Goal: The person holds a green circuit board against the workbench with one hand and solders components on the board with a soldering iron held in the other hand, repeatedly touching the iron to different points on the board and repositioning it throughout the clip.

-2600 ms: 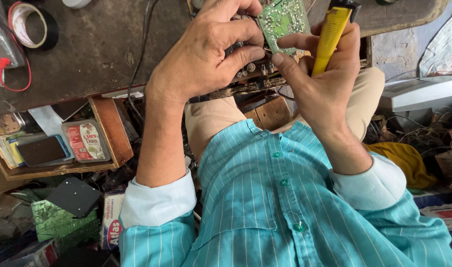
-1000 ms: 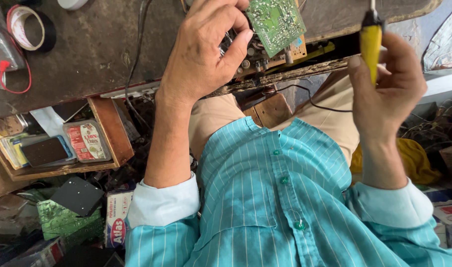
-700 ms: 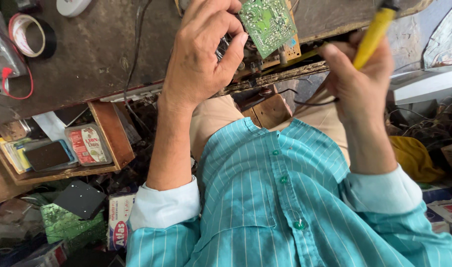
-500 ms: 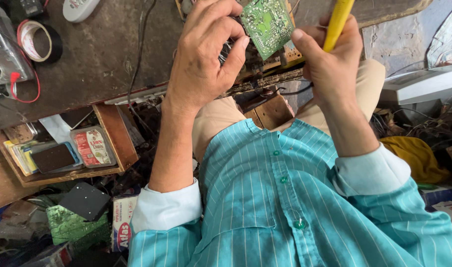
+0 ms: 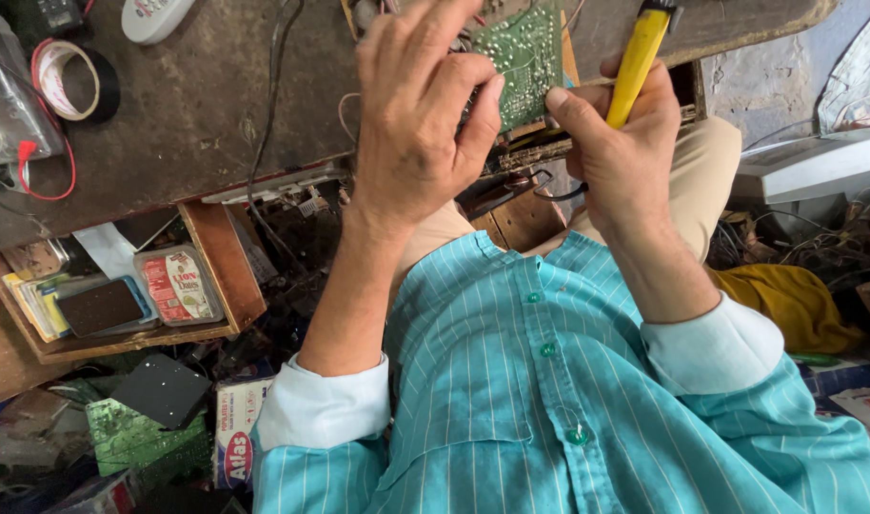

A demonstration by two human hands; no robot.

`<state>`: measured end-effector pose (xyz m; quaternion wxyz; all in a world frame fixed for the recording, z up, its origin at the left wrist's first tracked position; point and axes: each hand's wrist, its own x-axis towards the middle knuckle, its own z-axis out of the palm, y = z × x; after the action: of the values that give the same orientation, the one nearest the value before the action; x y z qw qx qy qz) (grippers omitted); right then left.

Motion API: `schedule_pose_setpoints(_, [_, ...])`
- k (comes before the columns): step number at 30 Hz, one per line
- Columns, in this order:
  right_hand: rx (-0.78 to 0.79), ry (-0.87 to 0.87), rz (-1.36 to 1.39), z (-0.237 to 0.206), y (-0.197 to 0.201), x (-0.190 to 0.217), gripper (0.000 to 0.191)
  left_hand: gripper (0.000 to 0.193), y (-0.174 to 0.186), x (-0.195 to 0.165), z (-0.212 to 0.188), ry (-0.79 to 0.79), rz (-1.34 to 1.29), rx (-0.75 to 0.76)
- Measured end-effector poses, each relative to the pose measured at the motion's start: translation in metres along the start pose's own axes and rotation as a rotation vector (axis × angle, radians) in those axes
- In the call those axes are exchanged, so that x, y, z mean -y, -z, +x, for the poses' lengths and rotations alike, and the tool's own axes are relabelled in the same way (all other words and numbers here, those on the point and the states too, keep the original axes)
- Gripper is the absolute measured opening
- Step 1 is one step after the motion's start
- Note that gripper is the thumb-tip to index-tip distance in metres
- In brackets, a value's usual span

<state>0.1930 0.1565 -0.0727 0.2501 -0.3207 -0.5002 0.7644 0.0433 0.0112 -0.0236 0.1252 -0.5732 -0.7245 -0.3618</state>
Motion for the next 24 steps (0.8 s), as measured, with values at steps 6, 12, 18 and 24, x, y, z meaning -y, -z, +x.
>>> schedule_pose_setpoints(6, [-0.033, 0.006, -0.006, -0.004, 0.0, -0.002, 0.047, 0.014, -0.006, -0.007, 0.002, -0.014, 0.061, 0.003])
schedule_pose_setpoints(12, [0.044, 0.063, 0.006, -0.002, 0.006, 0.001, 0.046, 0.014, -0.003, -0.002, 0.008, -0.04, 0.033, 0.003])
schedule_pose_setpoints(18, [0.083, -0.037, 0.114, -0.001, 0.008, 0.002, 0.048, 0.016, -0.002, 0.001, 0.008, -0.003, -0.05, 0.025])
schedule_pose_setpoints(24, [0.022, -0.157, 0.104, 0.004, 0.0, 0.003, 0.046, 0.017, -0.002, 0.001, 0.005, -0.006, 0.012, 0.027])
